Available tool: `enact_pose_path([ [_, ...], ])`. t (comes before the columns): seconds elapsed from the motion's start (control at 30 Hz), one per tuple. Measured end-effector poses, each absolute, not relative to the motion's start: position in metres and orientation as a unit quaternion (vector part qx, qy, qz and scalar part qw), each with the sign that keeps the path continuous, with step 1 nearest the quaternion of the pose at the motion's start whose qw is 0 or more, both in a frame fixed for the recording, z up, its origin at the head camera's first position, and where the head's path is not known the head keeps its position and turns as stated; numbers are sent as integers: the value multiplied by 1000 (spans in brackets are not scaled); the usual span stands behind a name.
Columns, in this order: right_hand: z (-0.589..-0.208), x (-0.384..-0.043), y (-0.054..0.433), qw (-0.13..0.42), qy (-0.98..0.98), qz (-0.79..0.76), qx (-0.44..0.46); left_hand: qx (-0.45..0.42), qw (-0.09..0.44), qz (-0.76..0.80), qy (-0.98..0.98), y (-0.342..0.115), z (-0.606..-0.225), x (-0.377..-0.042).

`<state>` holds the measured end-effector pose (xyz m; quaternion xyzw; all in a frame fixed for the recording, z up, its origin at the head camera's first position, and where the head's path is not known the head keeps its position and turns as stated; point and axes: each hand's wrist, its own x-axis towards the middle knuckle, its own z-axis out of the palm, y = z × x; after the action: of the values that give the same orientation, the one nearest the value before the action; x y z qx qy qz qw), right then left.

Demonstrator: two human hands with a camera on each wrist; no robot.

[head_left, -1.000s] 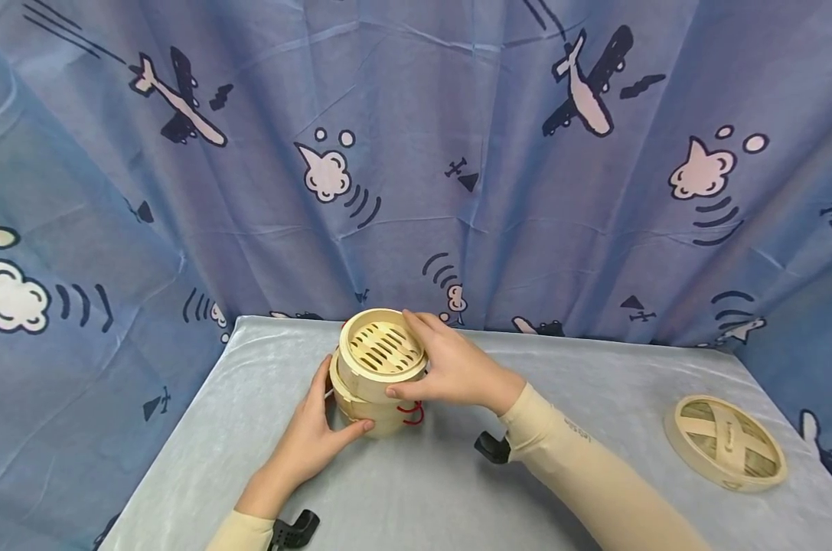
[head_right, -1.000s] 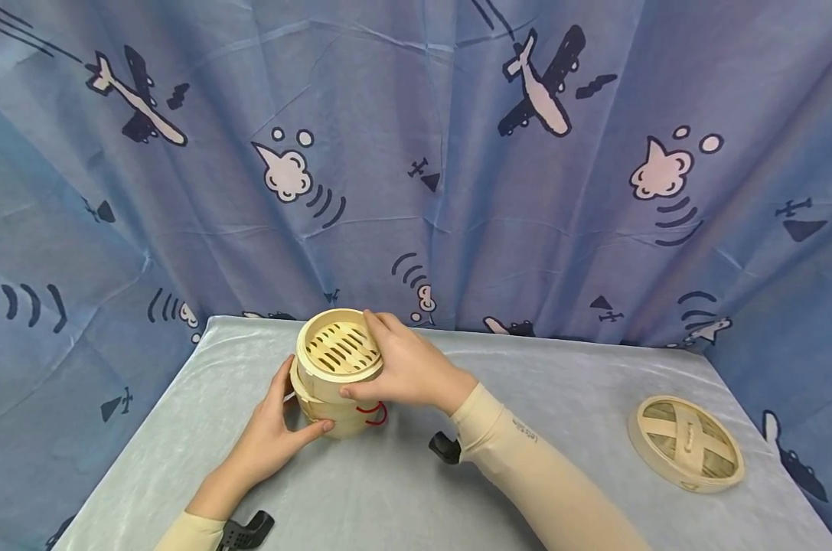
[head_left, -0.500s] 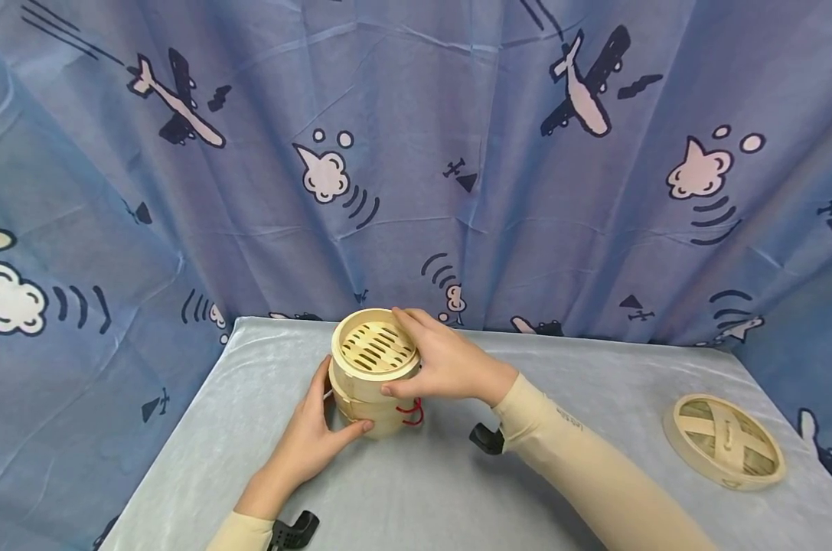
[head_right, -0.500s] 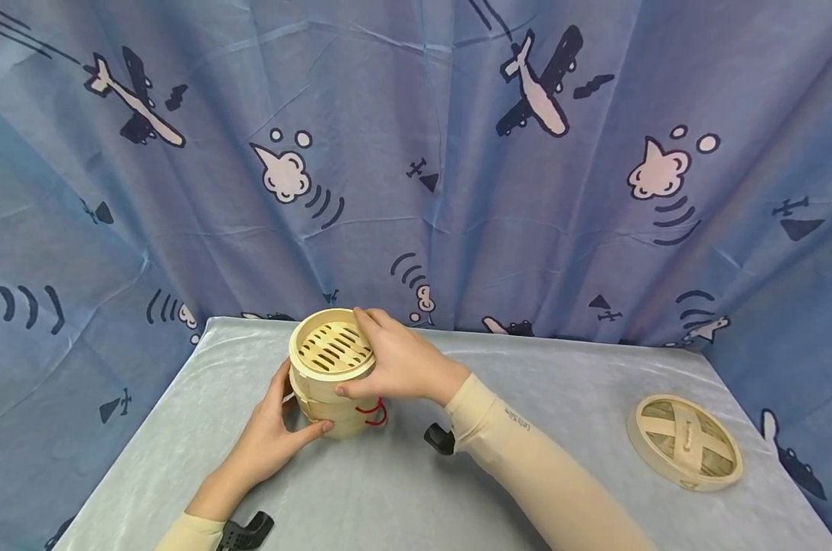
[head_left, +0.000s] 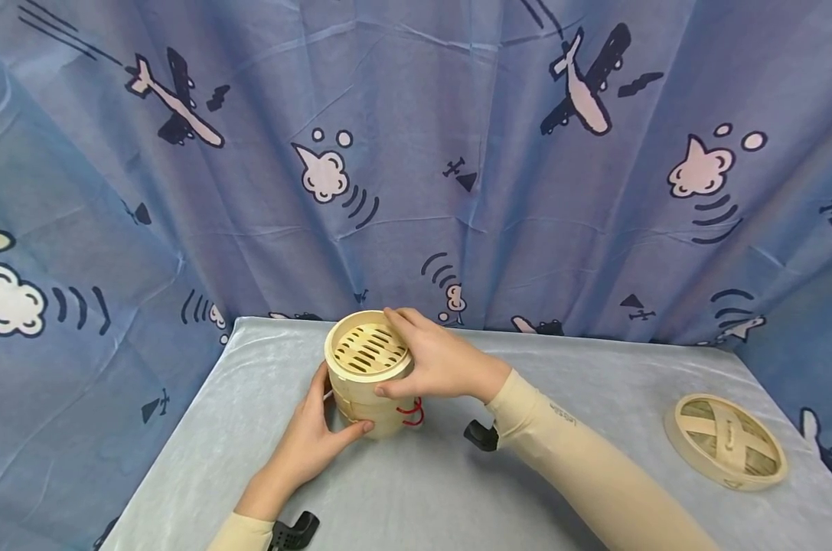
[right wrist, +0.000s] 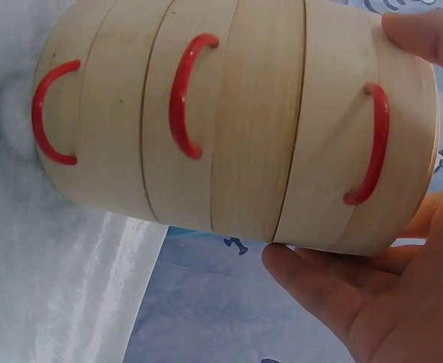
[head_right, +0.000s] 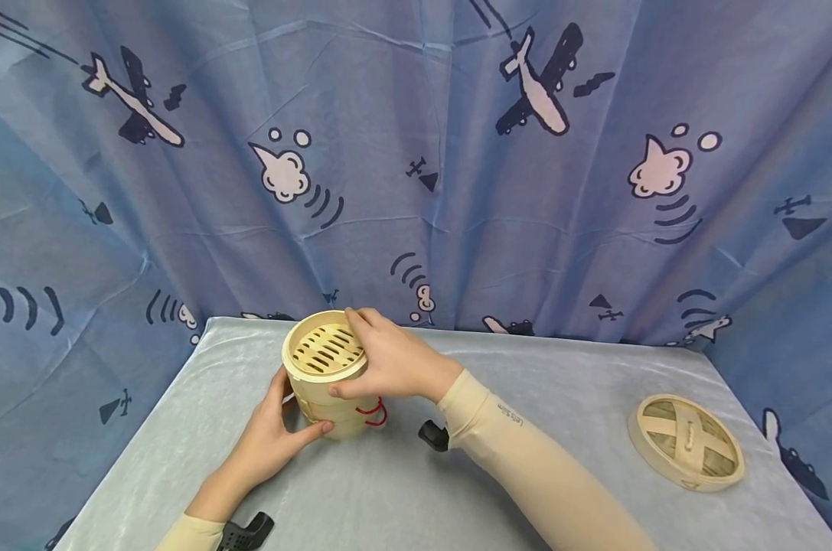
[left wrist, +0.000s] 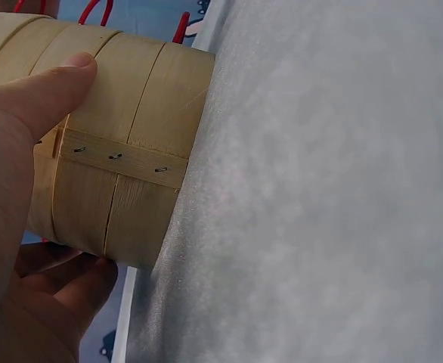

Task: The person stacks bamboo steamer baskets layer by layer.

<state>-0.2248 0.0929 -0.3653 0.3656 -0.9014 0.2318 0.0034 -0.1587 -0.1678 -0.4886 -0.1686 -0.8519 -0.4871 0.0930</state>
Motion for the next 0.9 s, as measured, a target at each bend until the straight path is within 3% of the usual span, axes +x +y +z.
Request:
enact_pose_path([
  [0.4, -369, -219, 107, -14, -898, 260, 355, -176, 100, -479, -854, -164, -493, -160],
  [0.9, -377, -196, 158, 28, -910, 290, 294, -168, 106, -475, -857, -165, -493, -156],
])
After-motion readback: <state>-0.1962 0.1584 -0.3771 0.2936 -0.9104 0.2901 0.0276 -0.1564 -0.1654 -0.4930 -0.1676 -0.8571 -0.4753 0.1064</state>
